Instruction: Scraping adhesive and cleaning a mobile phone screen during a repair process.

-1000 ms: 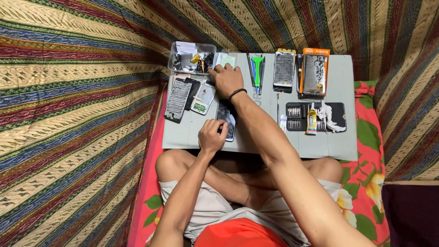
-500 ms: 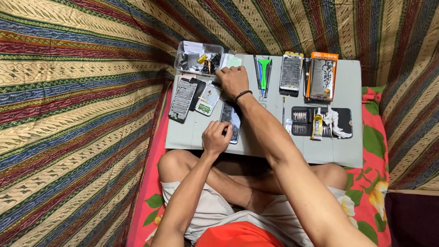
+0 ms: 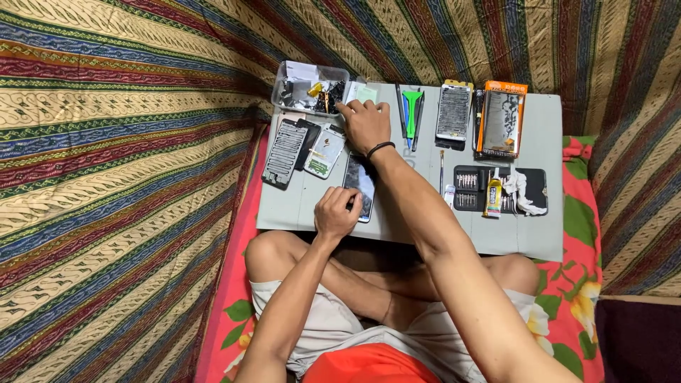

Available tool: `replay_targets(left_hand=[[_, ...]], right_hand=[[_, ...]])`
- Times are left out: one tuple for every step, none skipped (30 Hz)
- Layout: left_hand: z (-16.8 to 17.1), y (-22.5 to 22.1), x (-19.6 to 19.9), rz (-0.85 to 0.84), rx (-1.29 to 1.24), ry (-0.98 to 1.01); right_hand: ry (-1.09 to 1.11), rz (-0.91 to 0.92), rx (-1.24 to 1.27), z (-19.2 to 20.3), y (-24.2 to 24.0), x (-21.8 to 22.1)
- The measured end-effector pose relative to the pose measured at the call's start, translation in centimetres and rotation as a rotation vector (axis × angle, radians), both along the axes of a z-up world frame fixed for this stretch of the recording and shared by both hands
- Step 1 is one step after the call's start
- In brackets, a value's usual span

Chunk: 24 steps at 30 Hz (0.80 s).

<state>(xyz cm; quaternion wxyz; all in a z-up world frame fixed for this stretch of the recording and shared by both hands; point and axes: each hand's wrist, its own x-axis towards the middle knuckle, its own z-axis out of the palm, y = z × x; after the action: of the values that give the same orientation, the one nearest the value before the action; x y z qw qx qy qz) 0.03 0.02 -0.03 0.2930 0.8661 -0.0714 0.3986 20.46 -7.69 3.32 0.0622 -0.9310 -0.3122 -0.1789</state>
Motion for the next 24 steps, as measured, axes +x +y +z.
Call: replay_targets(left_hand=[[-0.1, 0.0, 0.1, 0.0, -0.001, 0.001], [-0.2, 0.0, 0.2, -0.001, 0.001, -0.005], [-0.3, 0.0, 0.2, -0.002, 0.001, -0.008], [-0.3, 0.1, 0.1, -0.002, -0.001, -0.007], [-0.3, 0.1, 0.1, -0.007, -0.002, -0.014], [-0.3, 0.1, 0.1, -0.012, -0.004, -0.021], [-0.2, 0.1, -0.1, -0.014, -0.005, -0.02], [-0.1, 0.1, -0.2, -0.009, 0.001, -0.014], [0.0, 0.1, -0.1, -0.004, 0.008, -0.014], [0.0, 0.1, -0.1, -0.008, 0.006, -0.018], [-0.1, 0.0, -0.1, -0.009, 0.007, -0.017], [-0.2, 0.0, -0.1, -0.009, 0.009, -0.016], [-0.3, -0.1, -0.1, -0.011, 0.005, -0.017], [-0.5, -0.1, -0.1, -0.01, 0.004, -0.021], [-0.5, -0.1, 0.0, -0.013, 0.004, -0.023], [-0.4, 0.0, -0.1, -0.019, 0.0, -0.021], [-0.3, 0.0, -0.2, -0.019, 0.005, -0.013], [-0.2, -0.1, -0.2, -0.018, 0.01, -0.006], [-0.2, -0.2, -0.4, -0.026, 0.01, -0.003], [-0.3, -0.3, -0.6, -0.024, 0.016, 0.006], [-0.2, -0.3, -0.6, -0.021, 0.025, 0.011], [0.1, -0.2, -0.3, -0.028, 0.027, 0.009], [0.2, -0.2, -0.4, -0.027, 0.023, 0.009], [0.3, -0.3, -0.5, -0.026, 0.018, 0.009]], right_hand=[[0.001, 0.0, -0.001, -0.1, 0.0, 0.2], [0.022, 0.018, 0.021, -0.3, 0.0, 0.4], [0.044, 0.036, 0.043, -0.4, 0.0, 0.5], [0.046, 0.036, 0.041, -0.8, 0.0, 0.7], [0.042, 0.031, 0.037, -1.1, -0.1, 0.9], [0.039, 0.025, 0.032, -1.3, -0.2, 1.2], [0.04, 0.022, 0.031, 0.0, -0.5, 0.3], [0.019, 0.013, 0.029, 1.3, -0.8, -0.5], [-0.007, 0.002, 0.028, 2.7, -1.1, -1.1], [-0.012, -0.001, 0.027, 2.6, -2.0, -1.0], [0.029, -0.021, 0.051, 2.5, -2.8, -0.9], [0.069, -0.042, 0.075, 2.5, -3.6, -0.8], [0.068, -0.044, 0.071, 2.6, -5.4, -1.3], [0.121, -0.079, 0.114, 2.7, -7.2, -1.9], [0.175, -0.118, 0.158, 2.9, -9.0, -2.5], [0.176, -0.125, 0.155, 2.4, -11.3, -3.5], [0.225, -0.159, 0.192, 2.0, -13.7, -4.3], [0.275, -0.193, 0.23, 1.5, -16.1, -5.2], [0.276, -0.201, 0.23, 1.5, -17.3, -6.9], [0.317, -0.254, 0.213, 1.4, -18.6, -8.6], [0.355, -0.304, 0.199, 1.5, -19.7, -10.1], [0.352, -0.311, 0.202, 1.9, -19.7, -10.9], [0.363, -0.35, 0.152, 2.2, -19.8, -12.0], [0.375, -0.388, 0.102, 2.5, -20.0, -13.1]])
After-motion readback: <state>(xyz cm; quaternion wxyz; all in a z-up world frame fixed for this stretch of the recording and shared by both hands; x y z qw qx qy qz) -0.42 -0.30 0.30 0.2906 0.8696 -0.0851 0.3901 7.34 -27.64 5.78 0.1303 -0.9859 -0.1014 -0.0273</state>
